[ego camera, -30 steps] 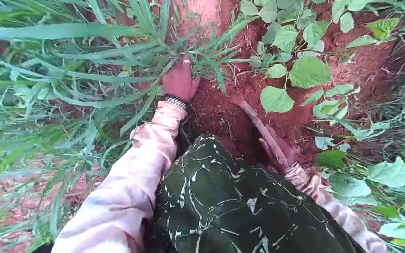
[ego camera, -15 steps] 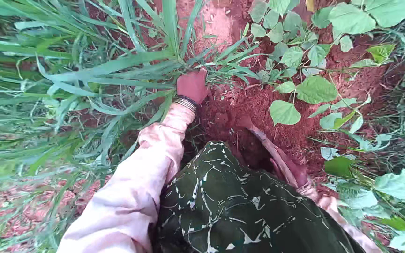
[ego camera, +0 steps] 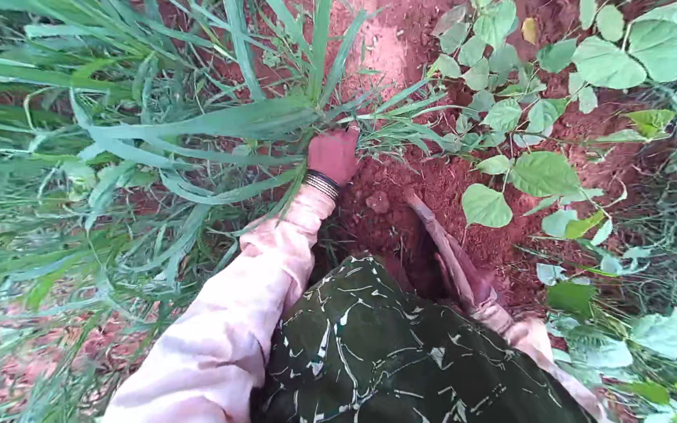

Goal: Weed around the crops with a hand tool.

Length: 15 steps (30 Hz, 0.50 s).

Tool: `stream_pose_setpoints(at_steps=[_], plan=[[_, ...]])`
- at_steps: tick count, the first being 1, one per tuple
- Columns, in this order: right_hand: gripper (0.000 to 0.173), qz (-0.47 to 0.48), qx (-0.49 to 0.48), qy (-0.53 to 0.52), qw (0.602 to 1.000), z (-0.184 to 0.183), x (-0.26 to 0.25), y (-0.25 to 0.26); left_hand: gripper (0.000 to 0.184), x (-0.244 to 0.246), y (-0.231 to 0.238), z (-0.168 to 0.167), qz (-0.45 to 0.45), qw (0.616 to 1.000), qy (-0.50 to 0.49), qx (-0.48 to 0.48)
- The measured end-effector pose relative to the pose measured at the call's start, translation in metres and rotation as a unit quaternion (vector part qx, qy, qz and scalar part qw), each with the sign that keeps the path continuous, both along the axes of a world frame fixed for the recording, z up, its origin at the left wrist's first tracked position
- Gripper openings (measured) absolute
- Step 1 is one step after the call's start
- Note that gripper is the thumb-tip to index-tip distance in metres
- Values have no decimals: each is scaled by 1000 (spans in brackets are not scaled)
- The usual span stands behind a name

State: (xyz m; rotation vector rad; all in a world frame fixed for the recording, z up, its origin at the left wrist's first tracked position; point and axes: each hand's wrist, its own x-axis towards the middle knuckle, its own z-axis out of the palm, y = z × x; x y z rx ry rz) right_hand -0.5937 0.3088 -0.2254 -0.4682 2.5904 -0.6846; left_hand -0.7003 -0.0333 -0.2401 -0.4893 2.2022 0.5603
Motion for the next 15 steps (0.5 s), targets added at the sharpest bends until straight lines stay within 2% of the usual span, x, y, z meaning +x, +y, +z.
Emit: stream_pose_setpoints(at_steps=[1, 3, 5, 7, 9, 10, 13, 15], plan=[[43, -13, -4, -15, 1000, 5, -6, -26, 53, 3, 1, 0, 4, 1000, 4, 6], [43, -8, -2, 16, 1000, -2, -10, -40, 51, 4, 1, -1, 1, 1000, 0, 10], [44, 28, 1, 51, 998, -6, -23, -23, 48, 3, -2, -4, 6, 1000, 7, 9], [46, 46, 17, 36, 998, 4, -9, 15, 48, 8, -3, 0, -2, 1000, -2, 18], [46, 36, 14, 19, 999, -4, 5, 46, 49, 2, -7, 1, -6, 1000, 9, 15], [46, 30, 6, 33, 999, -11, 7, 46, 51, 2, -6, 1, 4, 1000, 9, 16], [43, -3, -12, 41, 999, -21, -18, -37, 52, 0, -3, -2, 15, 1000, 15, 5], [43, 0, -1, 15, 1000, -17, -26, -59, 52, 1, -2, 1, -2, 1000, -8, 14]])
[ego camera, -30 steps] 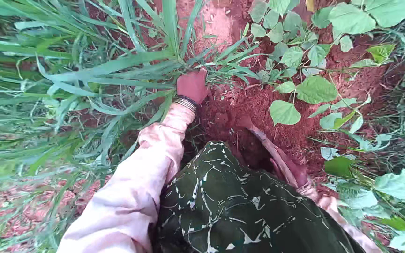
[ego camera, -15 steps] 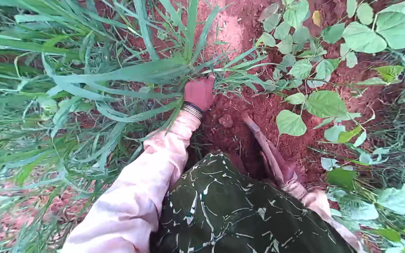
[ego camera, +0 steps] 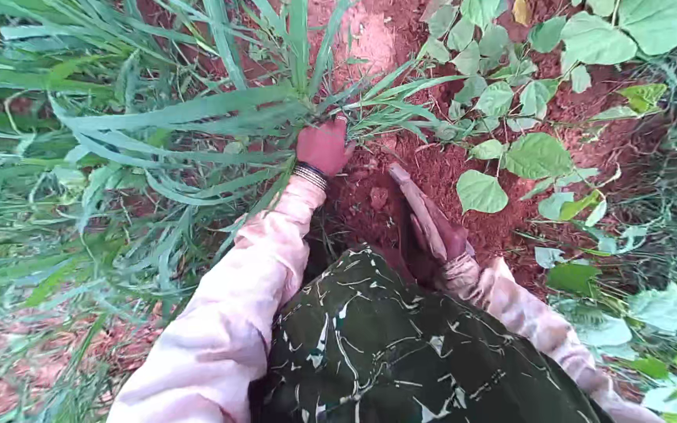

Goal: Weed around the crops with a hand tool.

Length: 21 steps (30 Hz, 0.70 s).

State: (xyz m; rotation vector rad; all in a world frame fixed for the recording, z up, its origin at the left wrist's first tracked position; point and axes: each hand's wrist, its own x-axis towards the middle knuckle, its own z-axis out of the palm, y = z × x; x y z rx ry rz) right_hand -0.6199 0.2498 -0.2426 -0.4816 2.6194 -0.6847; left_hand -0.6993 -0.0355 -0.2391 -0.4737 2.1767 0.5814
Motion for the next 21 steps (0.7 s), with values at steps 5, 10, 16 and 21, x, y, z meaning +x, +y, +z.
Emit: stream_pose_setpoints(at_steps=[5, 10, 16, 21], plan=[[43, 39, -8, 15, 999, -11, 25, 95, 48, -3, -2, 2, -8, 1000, 3, -15], [46, -3, -33, 15, 999, -18, 12, 18, 39, 2, 0, -2, 12, 1000, 14, -2], [45, 18, -14, 3, 1000, -7, 28, 75, 39, -4, -9, -2, 4, 1000, 6, -2], [45, -15, -43, 3, 999, -11, 4, -10, 41, -1, 0, -3, 66, 998, 15, -9]])
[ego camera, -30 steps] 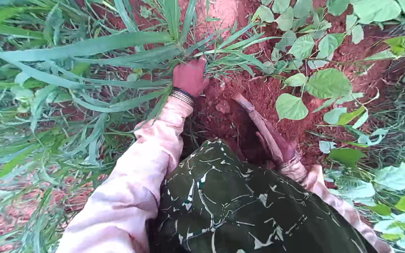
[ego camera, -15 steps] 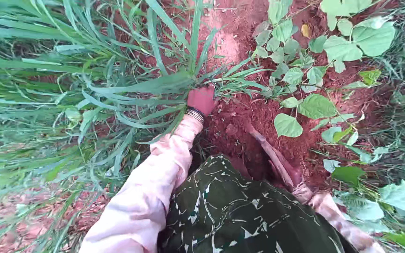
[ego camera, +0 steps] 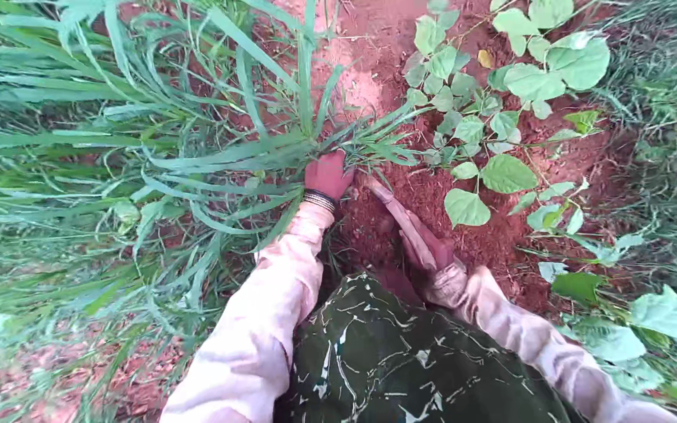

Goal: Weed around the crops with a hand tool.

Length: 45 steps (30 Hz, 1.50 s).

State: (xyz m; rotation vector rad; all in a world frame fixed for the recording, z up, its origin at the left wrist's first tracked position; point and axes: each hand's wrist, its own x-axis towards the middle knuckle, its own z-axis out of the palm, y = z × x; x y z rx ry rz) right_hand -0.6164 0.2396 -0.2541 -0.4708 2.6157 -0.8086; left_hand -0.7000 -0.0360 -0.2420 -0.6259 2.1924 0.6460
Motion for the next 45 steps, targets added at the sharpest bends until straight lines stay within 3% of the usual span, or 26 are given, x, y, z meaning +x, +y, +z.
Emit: stream_pose_setpoints(at_steps=[1, 3, 8, 11, 14, 16, 18, 20, 23, 25, 29, 32, 34, 37, 39, 41, 43, 45], plan=[[47, -8, 5, -36, 999, 11, -9, -29, 41, 7, 1, 1, 30, 999, 21, -3], [48, 11, 9, -35, 999, 14, -19, -37, 44, 10, -6, 7, 53, 998, 17, -7], [45, 17, 45, 26, 998, 5, 13, 62, 52, -4, 0, 9, 24, 998, -49, 11], [49, -12, 39, -21, 999, 9, -8, 8, 46, -4, 11, 3, 44, 998, -51, -14], [51, -32, 55, -125, 990, 38, -37, -40, 42, -2, 8, 8, 83, 996, -30, -17], [49, -26, 83, -110, 990, 50, -28, -22, 44, 3, 7, 13, 92, 995, -24, -8], [47, -20, 88, -26, 996, 31, -5, 16, 44, 3, 5, 15, 88, 996, -16, -10], [48, -25, 73, 10, 997, 15, -5, 20, 44, 2, 8, 10, 89, 996, -8, -16], [52, -62, 0, -147, 987, 25, -45, -43, 44, 12, 11, 6, 120, 993, 8, -20], [52, -69, -49, -170, 982, 25, -57, -56, 42, 34, 10, 11, 140, 990, 29, -14], [53, -42, 60, -87, 994, 22, -17, 1, 35, 97, 30, 26, 98, 994, 31, 41], [51, -59, 48, -67, 995, 14, 8, 43, 38, 112, 49, 22, -36, 987, -59, 145], [46, -95, 23, -107, 989, 13, -10, 30, 37, 111, 69, 27, -153, 952, -89, 249], [58, -191, -29, -215, 957, 21, -58, -12, 31, 118, 94, 32, -257, 905, -62, 334], [52, -211, -42, -246, 945, 35, -63, -7, 33, 118, 82, 34, -260, 911, -89, 309], [40, -179, -52, -219, 958, 48, -43, 31, 37, 113, 53, 36, -234, 935, -108, 243], [40, -180, -60, -199, 961, 52, -22, 55, 39, 109, 21, 35, -179, 961, -82, 195], [41, -190, -37, -191, 962, 46, -30, 41, 37, 109, 8, 35, -122, 974, -48, 185]])
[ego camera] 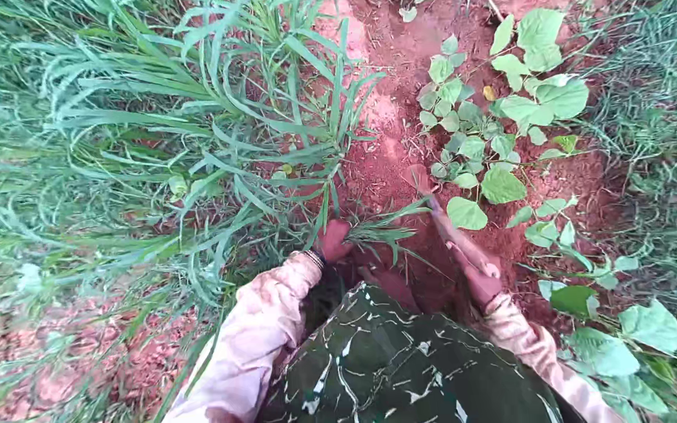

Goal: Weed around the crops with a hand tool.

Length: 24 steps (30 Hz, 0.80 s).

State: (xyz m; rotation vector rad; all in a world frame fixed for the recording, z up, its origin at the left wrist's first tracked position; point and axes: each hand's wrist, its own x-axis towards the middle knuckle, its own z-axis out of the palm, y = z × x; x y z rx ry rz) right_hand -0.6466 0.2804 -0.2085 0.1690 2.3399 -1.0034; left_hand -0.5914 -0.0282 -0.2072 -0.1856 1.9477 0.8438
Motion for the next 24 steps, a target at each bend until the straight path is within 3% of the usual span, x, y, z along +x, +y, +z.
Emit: stream_pose_setpoints(at_steps=[3, 7, 9, 12, 14, 16, 18, 20, 24], plan=[[45, -24, 25, -43, 998, -12, -36, -32, 40, -13, 11, -1, -71, 997, -28, -17], [38, -35, -32, -45, 998, 5, -6, 5, 40, -18, 28, -2, -141, 989, -52, 7], [35, -64, -49, -48, 996, 6, 13, 12, 39, -18, 28, -1, -136, 989, -51, 12], [31, -71, 11, -120, 990, -19, -27, -35, 41, -25, 41, -1, -109, 993, -30, 28], [39, -82, 39, -143, 985, -33, -50, -59, 43, -24, 52, -3, -102, 993, -9, 57], [35, -90, 42, -148, 984, -26, -49, -51, 41, -11, 60, -5, -115, 990, -5, 82], [32, -12, 24, -57, 998, -11, -45, -22, 39, -4, 53, -9, -159, 984, -43, 65], [41, 146, 26, 42, 988, 9, -39, 13, 41, 12, 31, -15, -162, 982, -94, 35], [52, 406, 72, 143, 900, 34, -39, 44, 43, 48, -53, -2, -137, 975, -164, -62]])
